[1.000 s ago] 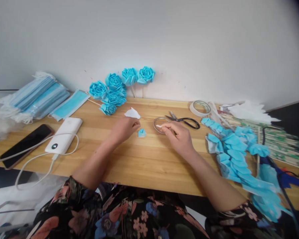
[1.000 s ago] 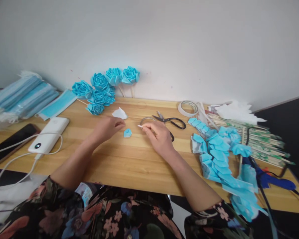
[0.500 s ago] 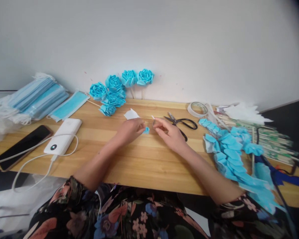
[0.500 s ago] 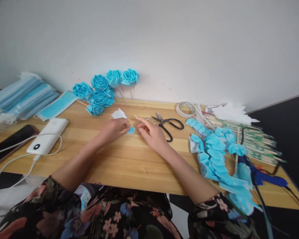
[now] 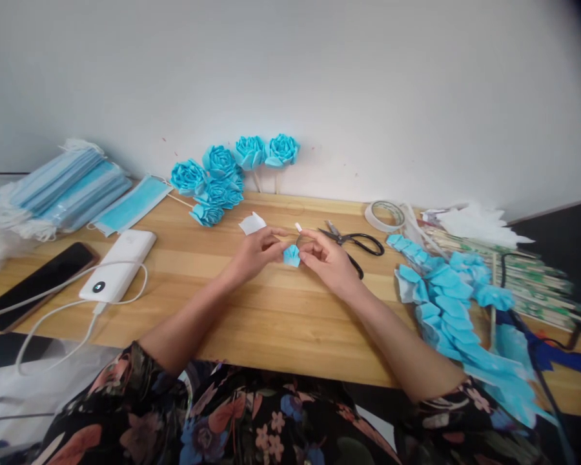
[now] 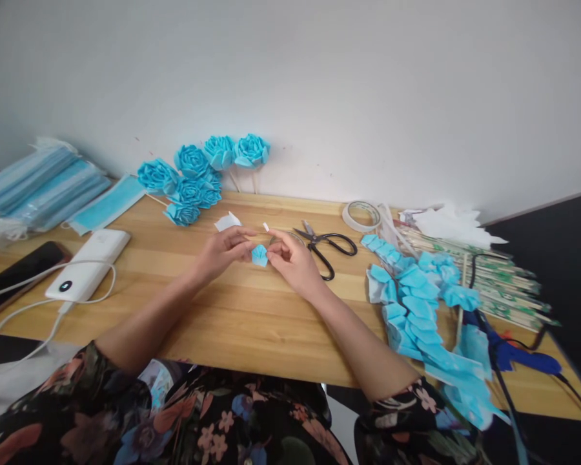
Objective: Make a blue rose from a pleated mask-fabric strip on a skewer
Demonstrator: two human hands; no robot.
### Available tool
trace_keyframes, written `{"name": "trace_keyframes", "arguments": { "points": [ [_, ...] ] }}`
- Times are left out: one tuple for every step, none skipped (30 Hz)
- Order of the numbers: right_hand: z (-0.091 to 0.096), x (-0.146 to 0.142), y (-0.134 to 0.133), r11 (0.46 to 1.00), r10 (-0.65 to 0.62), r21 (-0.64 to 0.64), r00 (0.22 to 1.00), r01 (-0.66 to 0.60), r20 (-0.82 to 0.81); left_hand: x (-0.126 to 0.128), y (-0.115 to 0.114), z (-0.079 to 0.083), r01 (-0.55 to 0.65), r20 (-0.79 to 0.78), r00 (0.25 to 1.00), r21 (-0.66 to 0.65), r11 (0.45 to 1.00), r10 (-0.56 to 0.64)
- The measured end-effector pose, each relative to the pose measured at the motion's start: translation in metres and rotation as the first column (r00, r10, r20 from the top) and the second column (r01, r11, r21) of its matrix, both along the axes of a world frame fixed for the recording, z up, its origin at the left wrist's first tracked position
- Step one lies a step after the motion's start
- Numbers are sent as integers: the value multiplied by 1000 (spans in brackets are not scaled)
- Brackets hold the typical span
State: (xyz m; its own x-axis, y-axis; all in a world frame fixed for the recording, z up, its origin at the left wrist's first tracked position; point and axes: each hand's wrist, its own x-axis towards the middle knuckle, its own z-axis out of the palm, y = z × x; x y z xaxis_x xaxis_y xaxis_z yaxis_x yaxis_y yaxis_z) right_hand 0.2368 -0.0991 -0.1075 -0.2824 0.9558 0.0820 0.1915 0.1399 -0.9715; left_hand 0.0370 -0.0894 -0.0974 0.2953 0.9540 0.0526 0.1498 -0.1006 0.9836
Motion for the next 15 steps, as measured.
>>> {"name": "trace_keyframes", "arguments": {
  "points": [
    [0,0,-1,1000,-13,12,1000,13,1,0,1,-1,26,26,999,-42,999,-25],
    [1,0,-3,999,-23,26,1000,22,6,1,1,-1,61,31,998,-73,995,-59],
    [2,-1,-4,999,-27,37,1000,27,13,1,1,-2,96,19,995,-95,991,-95],
    [2,-1,-5,998,-33,49,999,32,20,1,1,-2,123,2,992,-108,987,-123],
    [3,-2,-6,997,-39,60,999,38,27,2,0,-2,138,-15,990,-115,984,-141],
    [3,-2,-7,997,-42,71,998,39,38,2,0,-2,139,-28,989,-118,983,-143],
    [4,-2,-8,996,-40,83,998,35,52,2,-1,-3,129,-37,990,-119,984,-134],
    [4,-1,-9,995,-36,96,997,29,68,2,-1,-3,115,-40,992,-119,986,-120],
    [5,0,-9,994,-31,111,996,22,81,2,-1,-3,99,-40,994,-118,988,-104],
    [7,2,-10,991,-32,130,995,20,92,2,-1,-3,86,-41,995,-119,989,-92],
    [9,4,-10,988,-41,150,994,25,103,2,-1,-3,76,-43,996,-120,990,-82],
    [11,7,-10,984,-59,171,991,39,116,2,-1,-3,64,-46,996,-118,991,-70],
    [14,10,-11,980,-83,193,988,56,133,2,0,-3,54,-49,997,-116,992,-60],
    [18,12,-11,974,-105,215,983,71,153,2,0,-3,45,-51,997,-114,992,-51],
    [21,14,-11,968,-121,239,977,77,176,2,0,-2,38,-51,998,-114,993,-44]
  ]
}}
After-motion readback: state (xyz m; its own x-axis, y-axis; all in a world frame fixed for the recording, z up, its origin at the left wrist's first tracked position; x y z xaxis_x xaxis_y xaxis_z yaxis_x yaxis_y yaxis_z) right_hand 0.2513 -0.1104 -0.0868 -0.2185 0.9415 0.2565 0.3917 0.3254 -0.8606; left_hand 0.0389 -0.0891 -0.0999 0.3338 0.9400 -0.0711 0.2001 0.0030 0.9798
